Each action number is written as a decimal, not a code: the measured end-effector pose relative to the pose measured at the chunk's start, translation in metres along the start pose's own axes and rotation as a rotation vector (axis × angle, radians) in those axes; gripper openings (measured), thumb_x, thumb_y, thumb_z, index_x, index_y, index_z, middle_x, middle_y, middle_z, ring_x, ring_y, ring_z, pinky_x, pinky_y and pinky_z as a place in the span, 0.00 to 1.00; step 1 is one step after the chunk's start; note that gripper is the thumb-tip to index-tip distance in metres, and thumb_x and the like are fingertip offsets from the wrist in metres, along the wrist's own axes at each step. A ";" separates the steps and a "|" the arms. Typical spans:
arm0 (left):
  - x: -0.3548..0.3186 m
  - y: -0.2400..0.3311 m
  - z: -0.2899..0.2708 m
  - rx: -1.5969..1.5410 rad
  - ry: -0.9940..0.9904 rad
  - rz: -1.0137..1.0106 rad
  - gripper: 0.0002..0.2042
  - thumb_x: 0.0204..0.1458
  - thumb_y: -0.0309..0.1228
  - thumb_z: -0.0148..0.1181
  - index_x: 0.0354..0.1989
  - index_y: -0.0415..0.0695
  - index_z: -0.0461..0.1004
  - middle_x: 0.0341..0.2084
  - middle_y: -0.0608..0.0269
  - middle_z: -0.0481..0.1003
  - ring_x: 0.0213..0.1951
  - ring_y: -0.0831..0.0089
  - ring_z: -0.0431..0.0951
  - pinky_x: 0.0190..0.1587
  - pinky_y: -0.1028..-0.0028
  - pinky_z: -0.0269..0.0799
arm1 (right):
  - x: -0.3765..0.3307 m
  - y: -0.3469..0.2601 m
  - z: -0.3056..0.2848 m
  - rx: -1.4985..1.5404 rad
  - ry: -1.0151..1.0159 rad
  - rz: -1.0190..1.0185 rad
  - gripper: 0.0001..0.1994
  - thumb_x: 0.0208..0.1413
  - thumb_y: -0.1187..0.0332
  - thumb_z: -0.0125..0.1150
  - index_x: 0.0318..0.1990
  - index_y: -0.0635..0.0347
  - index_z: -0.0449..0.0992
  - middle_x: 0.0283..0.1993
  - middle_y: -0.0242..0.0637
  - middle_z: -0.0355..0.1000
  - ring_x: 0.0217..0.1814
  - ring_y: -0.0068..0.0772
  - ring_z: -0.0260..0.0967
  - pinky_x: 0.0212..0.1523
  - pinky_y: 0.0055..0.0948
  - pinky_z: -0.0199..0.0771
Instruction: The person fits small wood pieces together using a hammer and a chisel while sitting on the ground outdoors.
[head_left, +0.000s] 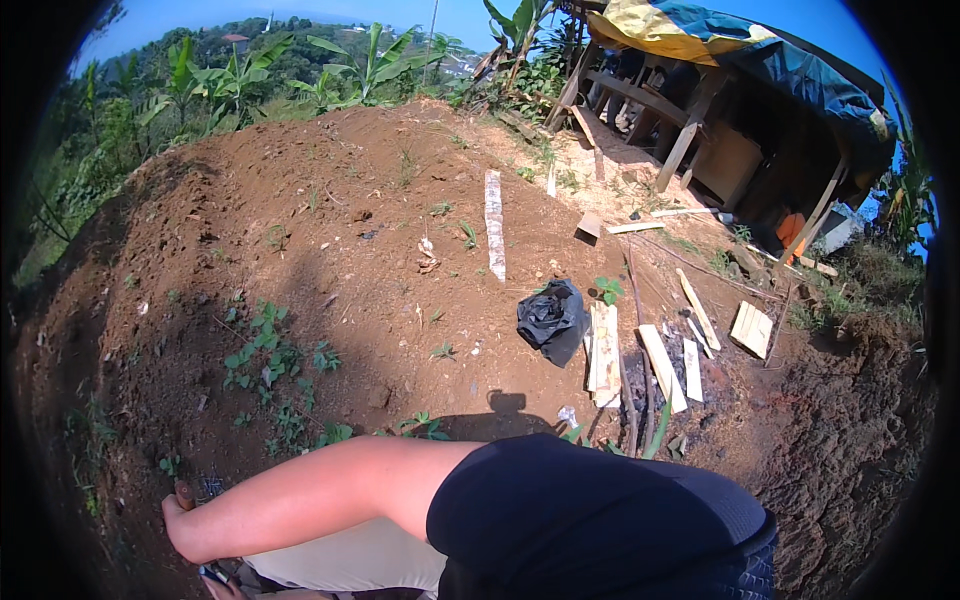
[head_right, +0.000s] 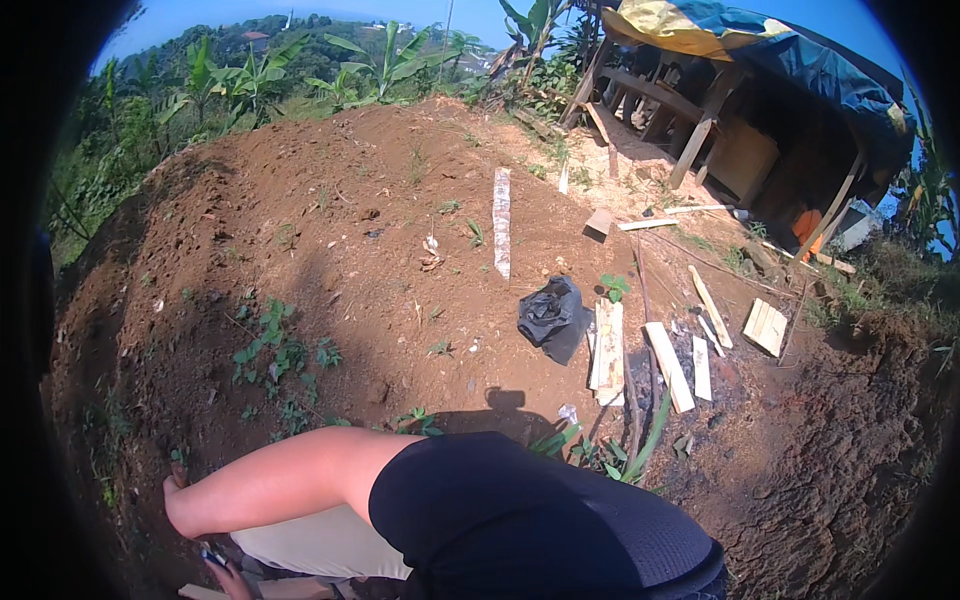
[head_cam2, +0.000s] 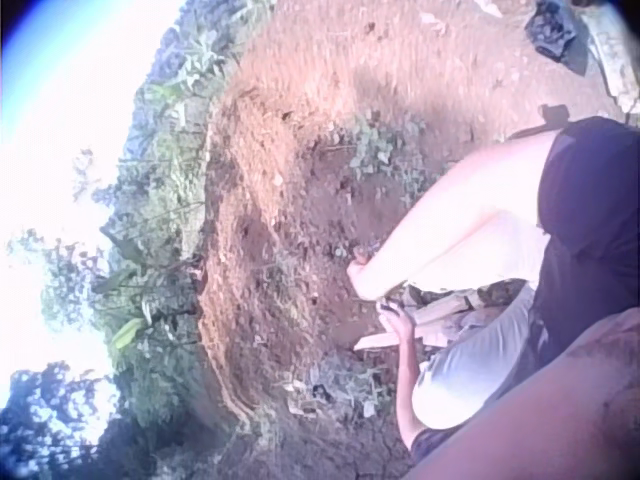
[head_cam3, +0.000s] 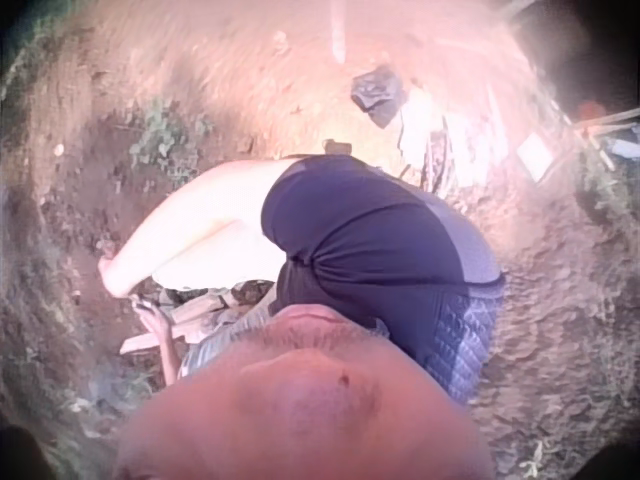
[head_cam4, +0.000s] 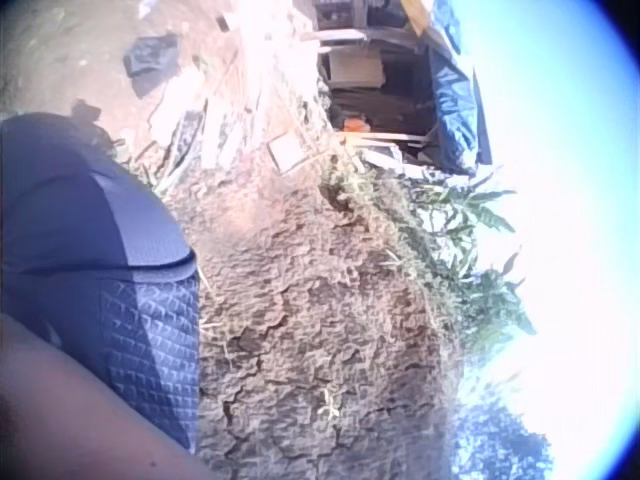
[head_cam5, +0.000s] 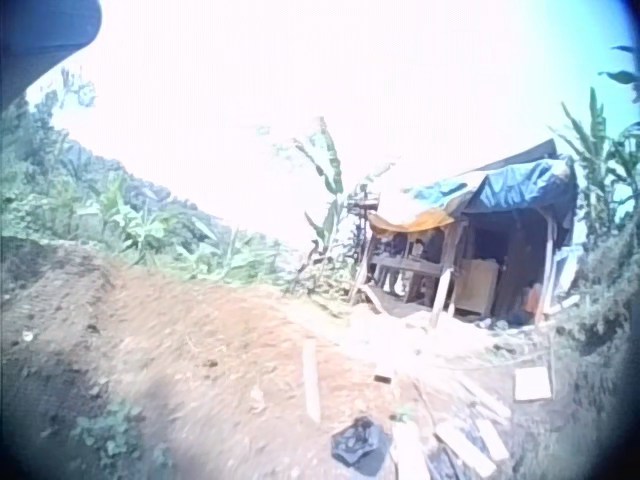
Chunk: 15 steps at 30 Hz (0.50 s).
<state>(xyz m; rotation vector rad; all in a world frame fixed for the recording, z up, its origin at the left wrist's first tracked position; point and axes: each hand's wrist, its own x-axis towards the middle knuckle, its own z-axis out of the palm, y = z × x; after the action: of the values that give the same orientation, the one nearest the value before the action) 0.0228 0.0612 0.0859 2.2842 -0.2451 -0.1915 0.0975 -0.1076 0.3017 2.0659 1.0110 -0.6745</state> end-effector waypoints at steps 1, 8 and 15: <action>0.008 -0.062 0.000 -0.015 0.017 -0.029 0.33 0.68 0.39 0.52 0.73 0.33 0.49 0.68 0.40 0.60 0.63 0.48 0.68 0.65 0.57 0.64 | -0.005 -0.003 -0.011 0.002 0.016 -0.011 0.20 0.53 0.52 0.63 0.51 0.46 0.84 0.52 0.30 0.79 0.54 0.38 0.71 0.44 0.47 0.64; 0.022 -0.081 0.044 -0.400 0.041 -0.076 0.31 0.67 0.28 0.48 0.75 0.33 0.47 0.73 0.46 0.53 0.73 0.58 0.55 0.74 0.63 0.47 | -0.031 0.015 0.016 0.265 0.114 0.037 0.21 0.49 0.52 0.73 0.51 0.43 0.85 0.51 0.27 0.81 0.54 0.34 0.76 0.44 0.45 0.69; 0.018 -0.051 0.035 -0.586 0.320 -0.143 0.22 0.63 0.31 0.53 0.61 0.36 0.55 0.52 0.50 0.63 0.52 0.61 0.65 0.54 0.63 0.61 | -0.064 0.046 0.008 0.595 0.319 0.130 0.21 0.53 0.62 0.67 0.53 0.60 0.74 0.41 0.48 0.81 0.47 0.53 0.79 0.46 0.49 0.78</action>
<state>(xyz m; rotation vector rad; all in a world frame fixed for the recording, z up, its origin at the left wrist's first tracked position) 0.0385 0.0647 0.0233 1.7142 0.1305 0.0326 0.0990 -0.1618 0.3602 2.8029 0.9041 -0.6417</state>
